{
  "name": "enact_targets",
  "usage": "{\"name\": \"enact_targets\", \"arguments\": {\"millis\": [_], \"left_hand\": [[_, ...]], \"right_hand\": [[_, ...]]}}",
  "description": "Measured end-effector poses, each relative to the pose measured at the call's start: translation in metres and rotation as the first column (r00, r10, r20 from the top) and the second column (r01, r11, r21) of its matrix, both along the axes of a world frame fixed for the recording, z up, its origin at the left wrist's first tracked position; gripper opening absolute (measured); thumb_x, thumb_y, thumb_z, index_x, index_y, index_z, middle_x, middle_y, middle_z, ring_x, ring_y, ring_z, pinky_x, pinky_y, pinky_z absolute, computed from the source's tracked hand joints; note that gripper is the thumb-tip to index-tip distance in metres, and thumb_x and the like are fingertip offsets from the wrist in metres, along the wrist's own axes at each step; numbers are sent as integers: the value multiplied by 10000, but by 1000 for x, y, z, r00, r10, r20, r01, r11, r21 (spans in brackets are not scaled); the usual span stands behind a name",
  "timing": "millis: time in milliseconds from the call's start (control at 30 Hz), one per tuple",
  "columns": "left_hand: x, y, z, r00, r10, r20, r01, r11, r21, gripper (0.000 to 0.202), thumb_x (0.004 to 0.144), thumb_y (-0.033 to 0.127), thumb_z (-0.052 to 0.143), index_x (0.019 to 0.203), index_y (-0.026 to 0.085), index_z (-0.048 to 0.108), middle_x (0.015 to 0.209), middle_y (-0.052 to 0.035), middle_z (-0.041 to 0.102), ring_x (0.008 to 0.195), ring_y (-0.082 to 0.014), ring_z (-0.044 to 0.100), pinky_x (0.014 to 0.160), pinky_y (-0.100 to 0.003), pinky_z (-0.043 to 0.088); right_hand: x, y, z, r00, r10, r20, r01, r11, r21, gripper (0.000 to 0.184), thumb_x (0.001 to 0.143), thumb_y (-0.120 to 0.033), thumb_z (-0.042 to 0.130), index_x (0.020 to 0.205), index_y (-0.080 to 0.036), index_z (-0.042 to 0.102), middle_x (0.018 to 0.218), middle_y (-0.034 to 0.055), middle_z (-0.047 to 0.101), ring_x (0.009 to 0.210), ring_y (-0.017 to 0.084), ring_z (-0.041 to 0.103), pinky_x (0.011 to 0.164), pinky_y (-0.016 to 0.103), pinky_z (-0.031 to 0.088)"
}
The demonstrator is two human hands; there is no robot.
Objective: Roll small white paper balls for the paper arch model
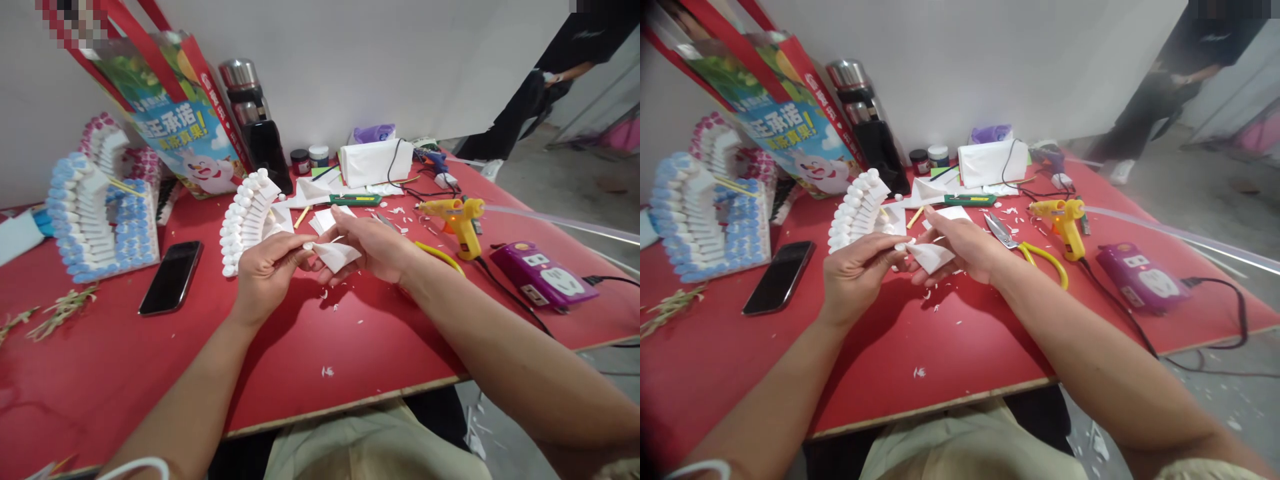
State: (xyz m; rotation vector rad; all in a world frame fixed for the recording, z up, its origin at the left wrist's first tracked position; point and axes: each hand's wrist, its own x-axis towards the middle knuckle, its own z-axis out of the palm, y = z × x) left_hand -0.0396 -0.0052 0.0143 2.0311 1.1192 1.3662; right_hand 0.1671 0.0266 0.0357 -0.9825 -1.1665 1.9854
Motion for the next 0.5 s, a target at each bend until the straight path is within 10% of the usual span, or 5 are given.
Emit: {"name": "enact_targets", "arguments": {"millis": [500], "left_hand": [[2,1,0,999,-45,-3,45,999,-2,170,936,221,701,1058,266,810,906,-18,757,822,-152,696,779,-274,579]], "right_hand": [[-2,-6,-2,1000,12,21,-14,992,124,252,820,-351,811,812,-139,674,798,109,794,698,218,780,637,297,628]]}}
